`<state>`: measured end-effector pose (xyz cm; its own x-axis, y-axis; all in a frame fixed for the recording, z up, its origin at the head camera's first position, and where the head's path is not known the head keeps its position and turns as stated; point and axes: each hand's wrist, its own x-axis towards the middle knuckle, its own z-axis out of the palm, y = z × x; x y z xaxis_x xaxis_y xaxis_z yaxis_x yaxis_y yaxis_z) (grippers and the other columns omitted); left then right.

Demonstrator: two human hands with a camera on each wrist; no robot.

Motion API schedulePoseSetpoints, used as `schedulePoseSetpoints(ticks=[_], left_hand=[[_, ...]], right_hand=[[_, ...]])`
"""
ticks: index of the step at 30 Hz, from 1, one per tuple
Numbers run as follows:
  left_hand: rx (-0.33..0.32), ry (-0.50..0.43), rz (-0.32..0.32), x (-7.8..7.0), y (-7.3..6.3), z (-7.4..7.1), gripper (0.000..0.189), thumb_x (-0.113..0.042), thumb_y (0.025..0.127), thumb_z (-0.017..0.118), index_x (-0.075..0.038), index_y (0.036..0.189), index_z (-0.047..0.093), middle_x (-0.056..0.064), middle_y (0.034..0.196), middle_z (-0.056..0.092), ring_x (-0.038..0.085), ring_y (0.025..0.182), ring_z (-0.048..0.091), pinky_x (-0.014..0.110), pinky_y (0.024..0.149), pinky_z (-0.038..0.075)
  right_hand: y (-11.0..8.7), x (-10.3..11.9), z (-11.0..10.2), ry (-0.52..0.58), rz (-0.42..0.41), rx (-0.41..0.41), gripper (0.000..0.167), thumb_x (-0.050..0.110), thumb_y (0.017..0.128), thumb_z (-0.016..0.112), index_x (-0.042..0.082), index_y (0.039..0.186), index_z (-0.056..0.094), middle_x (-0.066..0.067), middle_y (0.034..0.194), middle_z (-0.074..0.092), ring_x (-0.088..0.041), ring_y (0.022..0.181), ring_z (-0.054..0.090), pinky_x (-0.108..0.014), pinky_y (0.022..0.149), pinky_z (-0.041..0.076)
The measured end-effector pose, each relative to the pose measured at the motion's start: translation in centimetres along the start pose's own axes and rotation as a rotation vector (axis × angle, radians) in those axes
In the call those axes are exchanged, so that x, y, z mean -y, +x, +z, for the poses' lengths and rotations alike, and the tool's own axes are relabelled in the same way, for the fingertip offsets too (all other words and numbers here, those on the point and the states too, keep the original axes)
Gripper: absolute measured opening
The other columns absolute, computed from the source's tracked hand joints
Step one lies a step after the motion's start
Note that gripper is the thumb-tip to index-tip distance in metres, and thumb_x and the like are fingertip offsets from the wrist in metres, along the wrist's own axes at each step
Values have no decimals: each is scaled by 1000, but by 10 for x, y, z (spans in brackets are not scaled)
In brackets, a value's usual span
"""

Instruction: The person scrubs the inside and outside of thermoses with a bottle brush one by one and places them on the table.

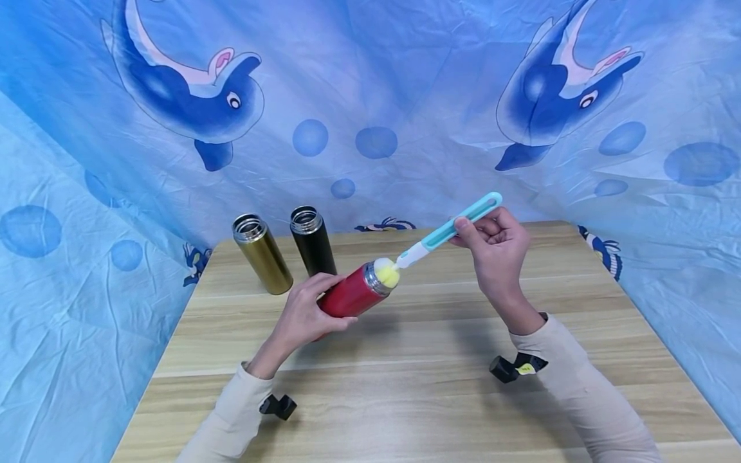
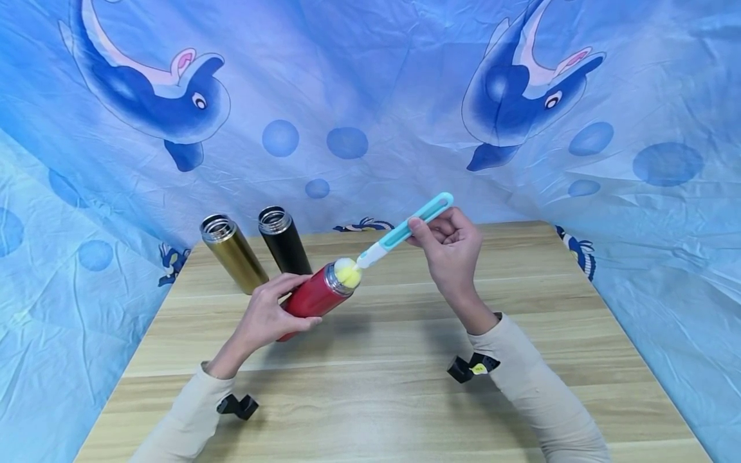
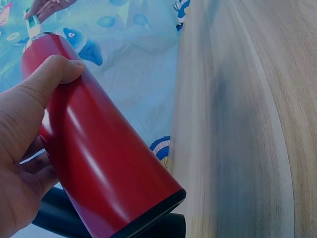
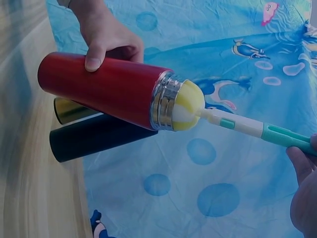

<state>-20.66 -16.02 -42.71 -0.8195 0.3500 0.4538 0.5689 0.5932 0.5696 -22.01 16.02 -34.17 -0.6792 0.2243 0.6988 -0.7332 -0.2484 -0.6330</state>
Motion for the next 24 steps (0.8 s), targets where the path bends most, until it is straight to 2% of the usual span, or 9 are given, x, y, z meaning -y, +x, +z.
schedulePoseSetpoints(ticks=[24], left_hand=[[32,-10,-20,0,0,0,68,-29,66,97,-10,126,71,6,121,69,24,105,67,42,80,62]], right_hand=[[-9,-9,3,22,40,25,10,-9,89,72,-13,95,65,-13,85,76,-18,75,76,-33,68,62]])
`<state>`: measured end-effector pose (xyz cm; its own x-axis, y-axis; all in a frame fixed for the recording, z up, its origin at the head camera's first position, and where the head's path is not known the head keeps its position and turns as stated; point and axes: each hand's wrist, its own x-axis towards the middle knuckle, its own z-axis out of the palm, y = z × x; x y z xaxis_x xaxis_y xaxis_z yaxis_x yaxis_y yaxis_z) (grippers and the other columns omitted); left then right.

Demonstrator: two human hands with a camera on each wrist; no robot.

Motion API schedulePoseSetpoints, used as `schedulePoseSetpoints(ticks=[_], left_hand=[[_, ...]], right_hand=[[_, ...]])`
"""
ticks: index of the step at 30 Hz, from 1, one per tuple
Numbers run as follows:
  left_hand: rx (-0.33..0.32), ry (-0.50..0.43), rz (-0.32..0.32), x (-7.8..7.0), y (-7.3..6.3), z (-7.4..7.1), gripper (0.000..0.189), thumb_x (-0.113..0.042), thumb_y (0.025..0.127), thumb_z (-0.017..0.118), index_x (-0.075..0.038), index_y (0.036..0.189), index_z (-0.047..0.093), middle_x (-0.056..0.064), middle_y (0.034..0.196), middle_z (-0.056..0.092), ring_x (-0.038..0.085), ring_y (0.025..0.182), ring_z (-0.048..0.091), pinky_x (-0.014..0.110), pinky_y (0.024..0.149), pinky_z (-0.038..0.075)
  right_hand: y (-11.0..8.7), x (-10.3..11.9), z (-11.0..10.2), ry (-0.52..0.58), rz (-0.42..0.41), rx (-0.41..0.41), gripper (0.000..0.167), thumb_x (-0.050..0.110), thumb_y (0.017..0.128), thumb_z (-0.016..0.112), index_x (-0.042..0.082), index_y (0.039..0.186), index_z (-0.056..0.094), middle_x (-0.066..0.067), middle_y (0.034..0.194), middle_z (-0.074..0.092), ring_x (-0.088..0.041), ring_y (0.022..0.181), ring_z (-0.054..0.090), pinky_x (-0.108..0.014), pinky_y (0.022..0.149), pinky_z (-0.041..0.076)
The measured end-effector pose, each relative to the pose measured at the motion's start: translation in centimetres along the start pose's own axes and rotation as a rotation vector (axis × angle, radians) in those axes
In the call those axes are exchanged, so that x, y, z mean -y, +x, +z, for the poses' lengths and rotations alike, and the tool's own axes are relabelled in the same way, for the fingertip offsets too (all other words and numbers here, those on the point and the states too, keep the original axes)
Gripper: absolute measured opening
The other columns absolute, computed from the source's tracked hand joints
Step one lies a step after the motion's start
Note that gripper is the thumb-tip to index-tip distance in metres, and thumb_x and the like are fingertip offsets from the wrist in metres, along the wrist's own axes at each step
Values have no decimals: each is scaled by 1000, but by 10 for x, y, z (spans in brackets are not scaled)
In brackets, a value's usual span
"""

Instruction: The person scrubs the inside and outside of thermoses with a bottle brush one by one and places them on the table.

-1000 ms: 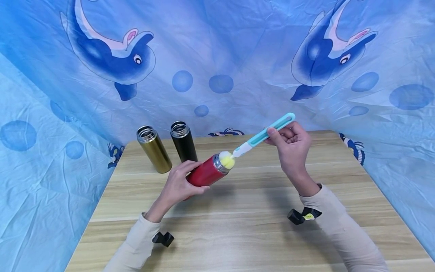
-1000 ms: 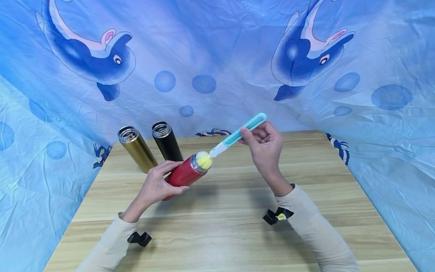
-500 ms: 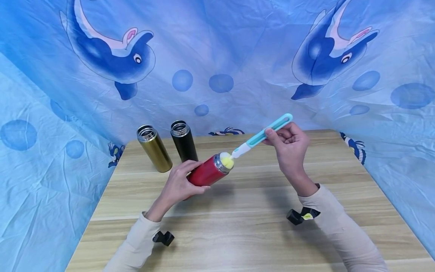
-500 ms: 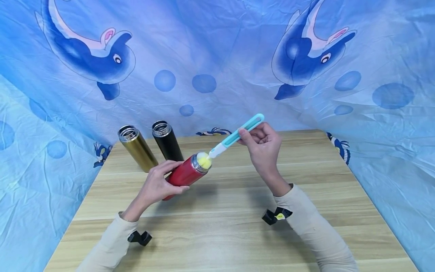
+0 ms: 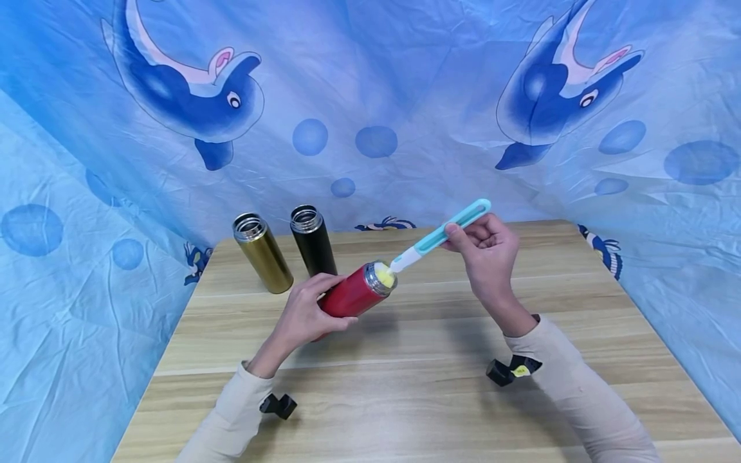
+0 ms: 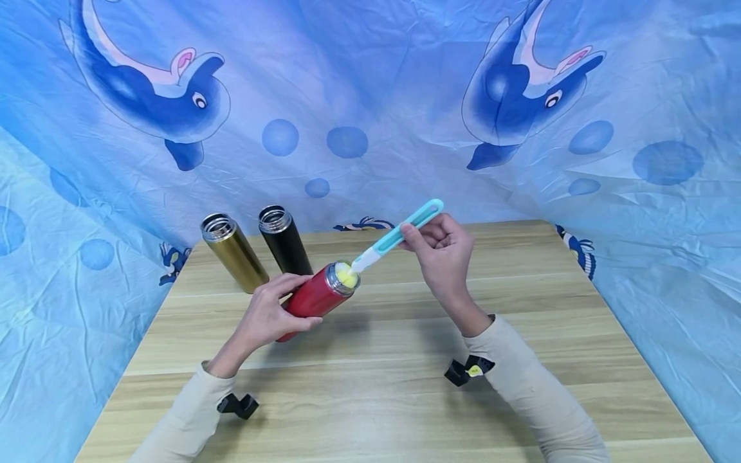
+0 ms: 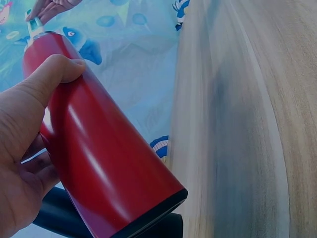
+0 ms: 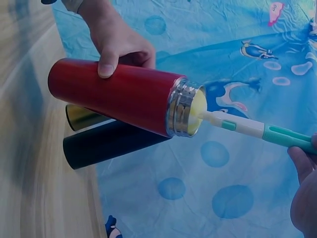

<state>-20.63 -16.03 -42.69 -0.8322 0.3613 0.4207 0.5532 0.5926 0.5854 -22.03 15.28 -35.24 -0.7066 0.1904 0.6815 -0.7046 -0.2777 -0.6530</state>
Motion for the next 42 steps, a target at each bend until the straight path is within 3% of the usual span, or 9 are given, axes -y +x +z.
schedulePoseSetpoints(ticks=[8,16,25,34,42], left_hand=[[11,-25,-10,0,0,0,67,-28,67,97,-10,126,71,5,121,69,24,105,67,42,80,62],[20,-45,-43,3,-4,2,69,-29,67,97,-12,128,70,3,123,68,24,108,65,42,80,62],[42,-91,-65,-5,-2,3,73,-33,67,96,-15,132,67,3,128,66,25,111,66,44,82,62],[34,-98,-46,-4,0,6,73,-27,67,97,-11,131,66,5,126,66,25,109,67,45,83,62],[18,-96,-53,-4,0,8,73,-28,67,97,-12,131,65,4,126,65,25,110,66,44,84,61]], right_hand=[[-5,-1,2,-34,22,4,16,-4,88,75,-14,95,64,-10,85,77,-17,76,76,-34,68,62],[-9,-4,1,-38,8,59,13,-7,90,72,-14,97,63,-10,89,77,-17,78,76,-34,70,62],[-17,-11,6,-70,-9,100,21,4,90,77,-11,95,63,-7,88,77,-14,76,75,-32,69,62],[-21,-13,7,-76,-6,99,21,-3,89,75,-18,95,60,-9,86,76,-15,71,75,-33,66,62],[-25,-18,12,-94,31,51,16,-7,88,74,-15,95,62,-12,85,76,-17,71,75,-34,66,62]])
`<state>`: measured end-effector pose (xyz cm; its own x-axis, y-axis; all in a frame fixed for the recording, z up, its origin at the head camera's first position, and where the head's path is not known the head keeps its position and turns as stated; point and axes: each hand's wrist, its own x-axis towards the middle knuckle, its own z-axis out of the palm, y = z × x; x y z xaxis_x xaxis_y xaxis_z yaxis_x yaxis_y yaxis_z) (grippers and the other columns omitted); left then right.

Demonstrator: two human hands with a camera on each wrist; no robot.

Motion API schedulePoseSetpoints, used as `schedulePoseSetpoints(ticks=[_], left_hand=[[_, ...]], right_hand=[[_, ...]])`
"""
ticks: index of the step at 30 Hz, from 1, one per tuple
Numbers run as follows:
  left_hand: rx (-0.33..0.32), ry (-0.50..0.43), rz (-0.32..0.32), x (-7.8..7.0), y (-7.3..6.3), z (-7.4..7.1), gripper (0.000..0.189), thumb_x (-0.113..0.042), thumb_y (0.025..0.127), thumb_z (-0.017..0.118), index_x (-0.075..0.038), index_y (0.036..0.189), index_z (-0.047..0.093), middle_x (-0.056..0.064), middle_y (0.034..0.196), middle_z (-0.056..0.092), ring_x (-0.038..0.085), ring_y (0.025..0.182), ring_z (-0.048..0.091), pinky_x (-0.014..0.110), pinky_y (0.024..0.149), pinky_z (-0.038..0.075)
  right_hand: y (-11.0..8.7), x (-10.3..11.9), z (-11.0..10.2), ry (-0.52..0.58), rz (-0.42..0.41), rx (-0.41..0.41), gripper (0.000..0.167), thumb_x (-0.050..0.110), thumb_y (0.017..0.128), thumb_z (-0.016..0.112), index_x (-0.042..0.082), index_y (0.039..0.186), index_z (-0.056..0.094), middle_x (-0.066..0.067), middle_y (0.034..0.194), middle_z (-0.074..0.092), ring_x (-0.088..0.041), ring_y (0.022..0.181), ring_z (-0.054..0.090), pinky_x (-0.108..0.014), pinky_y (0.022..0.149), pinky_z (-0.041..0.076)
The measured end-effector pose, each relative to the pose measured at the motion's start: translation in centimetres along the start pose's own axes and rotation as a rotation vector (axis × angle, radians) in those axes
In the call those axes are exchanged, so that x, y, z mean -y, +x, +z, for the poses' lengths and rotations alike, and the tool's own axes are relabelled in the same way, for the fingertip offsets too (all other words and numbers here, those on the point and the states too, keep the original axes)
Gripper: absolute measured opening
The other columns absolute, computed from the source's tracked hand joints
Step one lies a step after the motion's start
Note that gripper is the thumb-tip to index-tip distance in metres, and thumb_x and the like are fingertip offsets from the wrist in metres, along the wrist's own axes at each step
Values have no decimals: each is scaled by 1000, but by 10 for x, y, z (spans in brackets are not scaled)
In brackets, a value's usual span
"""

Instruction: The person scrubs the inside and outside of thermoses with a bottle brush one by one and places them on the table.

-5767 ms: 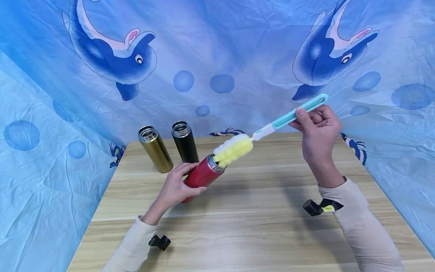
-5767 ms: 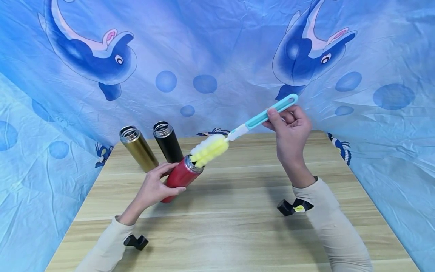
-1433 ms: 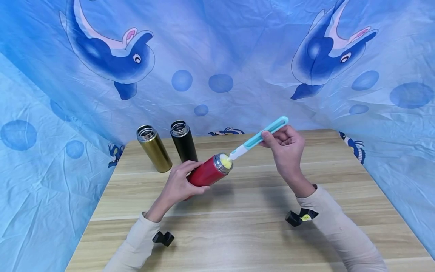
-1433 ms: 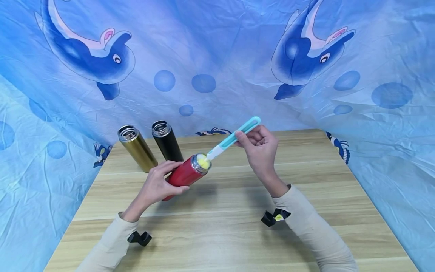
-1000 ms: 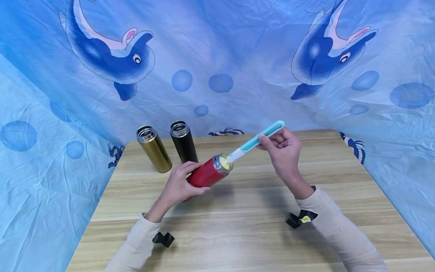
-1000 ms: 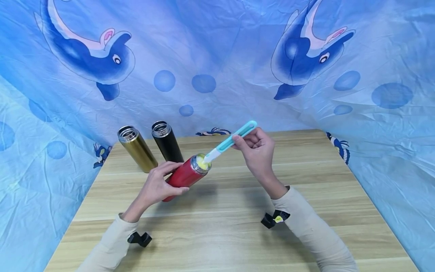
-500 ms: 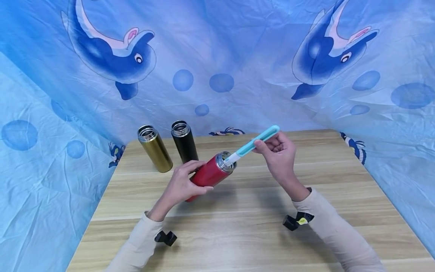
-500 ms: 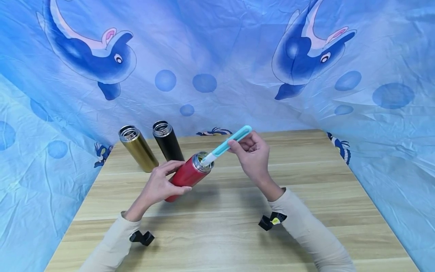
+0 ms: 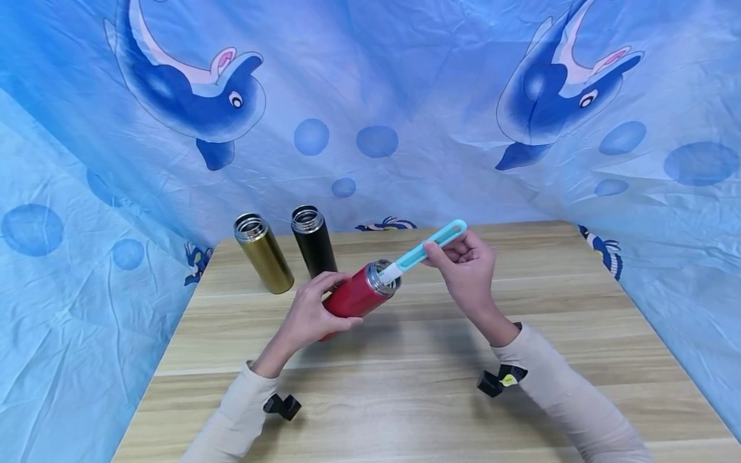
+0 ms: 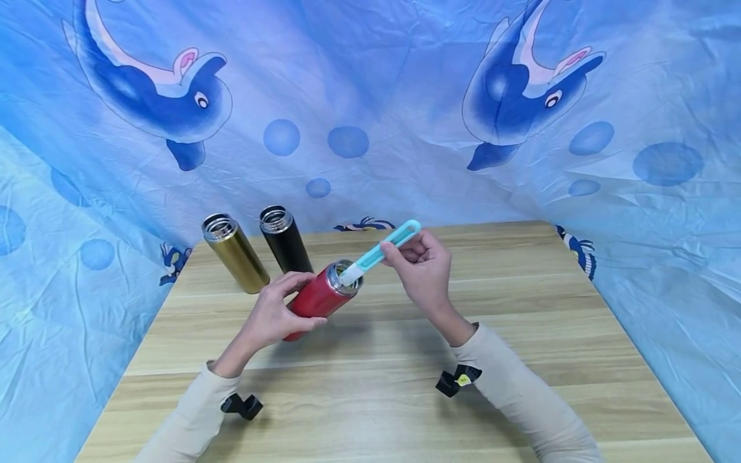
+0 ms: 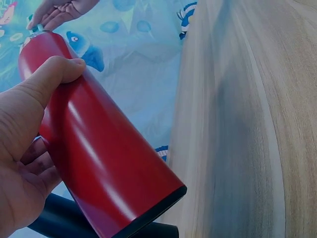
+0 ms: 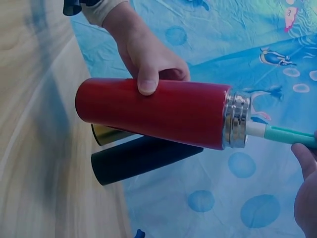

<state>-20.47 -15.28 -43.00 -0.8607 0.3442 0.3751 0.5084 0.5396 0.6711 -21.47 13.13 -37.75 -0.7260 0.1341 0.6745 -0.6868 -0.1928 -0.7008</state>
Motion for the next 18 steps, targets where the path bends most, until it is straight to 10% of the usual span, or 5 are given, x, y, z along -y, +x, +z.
schedulePoseSetpoints(ticks=[18], left_hand=[[12,-22,-12,-4,2,1,72,-26,68,97,-12,131,65,4,127,64,26,112,64,48,86,60]], right_hand=[[-13,-8,10,-34,53,-29,16,-8,87,74,-15,96,62,-16,85,76,-17,72,75,-36,65,62]])
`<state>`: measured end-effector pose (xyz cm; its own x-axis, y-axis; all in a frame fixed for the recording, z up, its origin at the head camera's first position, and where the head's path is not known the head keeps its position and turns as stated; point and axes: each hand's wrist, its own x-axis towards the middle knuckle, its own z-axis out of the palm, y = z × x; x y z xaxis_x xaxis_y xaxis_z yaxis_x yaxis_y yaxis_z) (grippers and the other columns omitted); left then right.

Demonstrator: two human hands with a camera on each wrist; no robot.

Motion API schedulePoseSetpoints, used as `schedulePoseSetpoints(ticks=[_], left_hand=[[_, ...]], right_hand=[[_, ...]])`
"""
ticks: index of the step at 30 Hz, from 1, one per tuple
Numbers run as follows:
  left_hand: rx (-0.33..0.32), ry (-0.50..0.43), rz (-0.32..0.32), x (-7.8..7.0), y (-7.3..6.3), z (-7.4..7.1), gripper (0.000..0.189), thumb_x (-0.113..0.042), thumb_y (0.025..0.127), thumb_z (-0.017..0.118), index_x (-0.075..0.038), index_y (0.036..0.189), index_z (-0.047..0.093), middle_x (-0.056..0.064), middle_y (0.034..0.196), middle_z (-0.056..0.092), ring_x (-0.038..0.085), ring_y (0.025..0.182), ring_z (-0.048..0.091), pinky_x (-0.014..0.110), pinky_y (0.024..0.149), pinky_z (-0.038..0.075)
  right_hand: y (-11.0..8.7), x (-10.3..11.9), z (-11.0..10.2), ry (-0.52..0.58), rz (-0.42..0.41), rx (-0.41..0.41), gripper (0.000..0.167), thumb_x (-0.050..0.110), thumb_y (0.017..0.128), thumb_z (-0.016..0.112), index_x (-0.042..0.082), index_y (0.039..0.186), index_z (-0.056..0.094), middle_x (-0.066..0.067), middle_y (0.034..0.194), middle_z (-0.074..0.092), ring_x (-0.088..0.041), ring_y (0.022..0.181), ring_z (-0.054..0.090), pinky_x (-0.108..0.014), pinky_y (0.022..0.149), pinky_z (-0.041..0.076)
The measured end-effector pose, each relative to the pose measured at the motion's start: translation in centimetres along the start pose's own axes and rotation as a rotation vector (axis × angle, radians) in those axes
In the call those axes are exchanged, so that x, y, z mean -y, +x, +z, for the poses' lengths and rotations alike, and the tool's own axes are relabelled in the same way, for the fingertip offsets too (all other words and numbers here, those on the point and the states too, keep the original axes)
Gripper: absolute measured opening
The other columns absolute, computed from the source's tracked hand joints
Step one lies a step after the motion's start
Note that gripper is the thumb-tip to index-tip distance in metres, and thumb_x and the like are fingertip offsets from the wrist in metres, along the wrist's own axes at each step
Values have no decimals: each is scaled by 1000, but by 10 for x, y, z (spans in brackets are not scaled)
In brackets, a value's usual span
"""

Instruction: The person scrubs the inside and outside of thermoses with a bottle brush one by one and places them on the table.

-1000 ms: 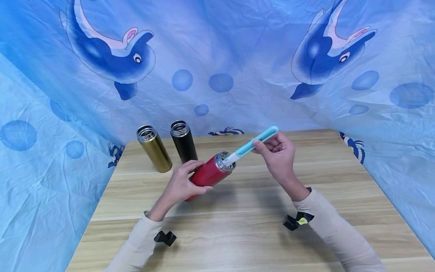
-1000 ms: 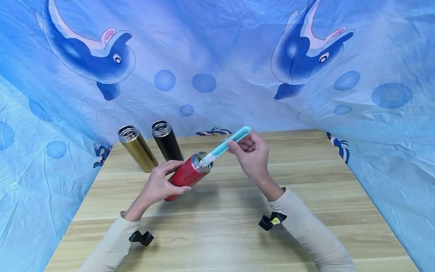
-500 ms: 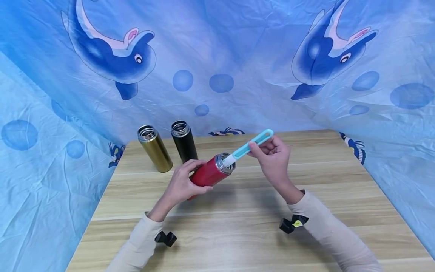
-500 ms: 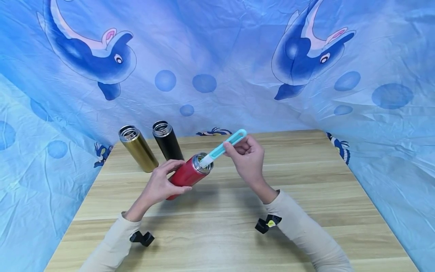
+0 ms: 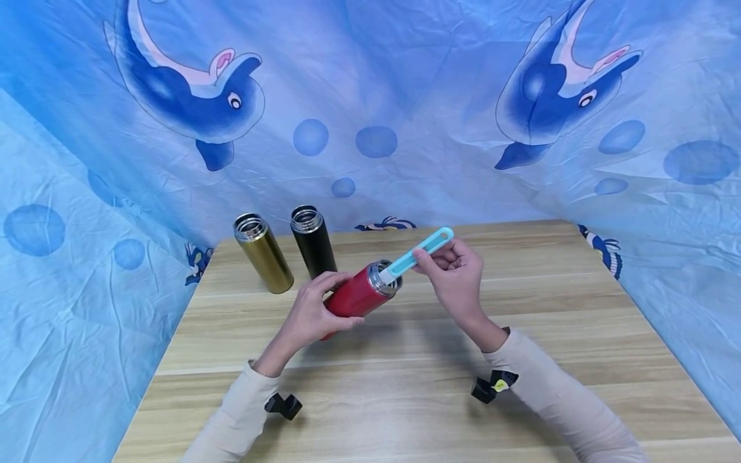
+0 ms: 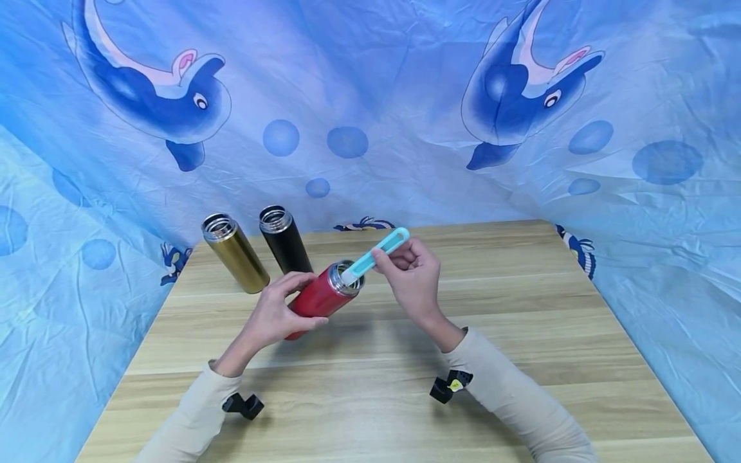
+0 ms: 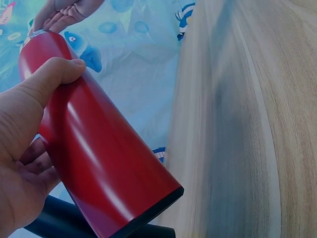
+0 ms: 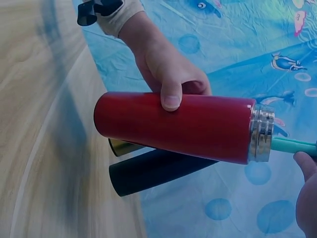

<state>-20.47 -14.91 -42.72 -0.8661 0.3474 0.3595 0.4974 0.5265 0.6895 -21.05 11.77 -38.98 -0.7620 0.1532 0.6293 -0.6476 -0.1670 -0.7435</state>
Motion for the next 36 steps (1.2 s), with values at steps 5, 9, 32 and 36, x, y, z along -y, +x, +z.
schedulePoseSetpoints(ticks=[5,9,32,36], left_hand=[[3,2,-7,0,0,0,72,-26,68,97,-12,132,65,5,127,65,27,113,64,49,87,60],[3,9,-22,-1,-1,0,73,-25,68,97,-13,132,65,5,128,64,27,114,63,48,87,60],[18,40,-59,-2,-3,1,76,-27,70,96,-10,136,64,9,128,69,29,110,66,46,83,61],[21,48,-66,-3,-3,1,76,-27,70,96,-10,137,64,9,128,69,29,111,66,46,84,61]], right_hand=[[-2,-2,2,4,-3,14,16,-10,88,73,-16,96,60,-8,86,77,-16,73,75,-35,66,62],[-3,-3,2,-5,2,30,15,-10,88,72,-15,97,61,-8,88,77,-16,75,75,-36,67,62],[-2,-2,-7,-31,-25,169,20,3,91,76,-11,97,63,-5,93,78,-16,76,76,-38,68,62],[-1,-2,-9,-36,-31,165,18,2,91,76,-10,97,64,-6,92,78,-17,75,76,-38,68,62]])
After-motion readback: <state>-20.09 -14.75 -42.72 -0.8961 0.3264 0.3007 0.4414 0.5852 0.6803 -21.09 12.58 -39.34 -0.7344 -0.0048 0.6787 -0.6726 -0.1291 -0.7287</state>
